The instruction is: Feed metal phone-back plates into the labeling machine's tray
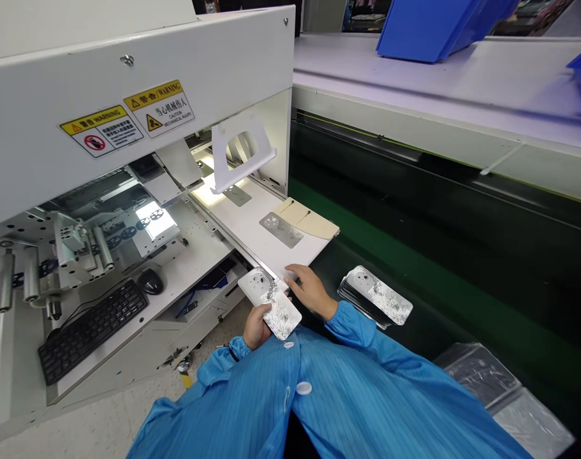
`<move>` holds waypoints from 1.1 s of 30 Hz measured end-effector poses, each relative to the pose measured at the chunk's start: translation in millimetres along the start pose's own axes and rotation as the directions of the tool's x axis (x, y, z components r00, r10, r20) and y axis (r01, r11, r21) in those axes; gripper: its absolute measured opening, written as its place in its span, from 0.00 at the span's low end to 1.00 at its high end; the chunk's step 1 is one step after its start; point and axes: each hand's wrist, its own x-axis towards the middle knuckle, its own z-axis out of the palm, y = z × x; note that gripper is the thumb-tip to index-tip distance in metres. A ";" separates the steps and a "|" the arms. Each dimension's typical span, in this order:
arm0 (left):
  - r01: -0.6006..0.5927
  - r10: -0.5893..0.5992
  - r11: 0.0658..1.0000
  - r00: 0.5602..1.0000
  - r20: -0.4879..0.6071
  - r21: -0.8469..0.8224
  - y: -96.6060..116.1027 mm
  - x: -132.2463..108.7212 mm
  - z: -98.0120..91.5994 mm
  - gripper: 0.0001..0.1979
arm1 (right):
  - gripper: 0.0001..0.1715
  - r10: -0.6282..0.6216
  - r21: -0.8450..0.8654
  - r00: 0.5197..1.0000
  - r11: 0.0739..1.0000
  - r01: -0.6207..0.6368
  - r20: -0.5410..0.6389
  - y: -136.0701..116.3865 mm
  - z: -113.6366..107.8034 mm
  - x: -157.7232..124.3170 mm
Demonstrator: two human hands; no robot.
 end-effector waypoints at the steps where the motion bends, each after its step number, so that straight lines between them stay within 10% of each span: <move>1: 0.001 -0.002 1.000 1.000 -0.020 -0.016 -0.8 1.2 0.3 0.31 | 0.20 0.005 0.051 1.000 0.999 -0.005 0.004 -2.4 0.5 -7.4; 9: -0.046 0.048 0.999 0.988 -0.149 0.016 -8.6 7.7 0.8 0.27 | 0.19 0.022 0.239 0.999 0.971 -0.033 0.047 -8.3 -2.9 -49.7; 33: -0.092 0.088 0.991 0.995 0.051 0.101 -30.1 3.2 23.2 0.30 | 0.29 -0.007 0.097 1.000 0.995 0.005 0.023 1.0 -20.3 -84.1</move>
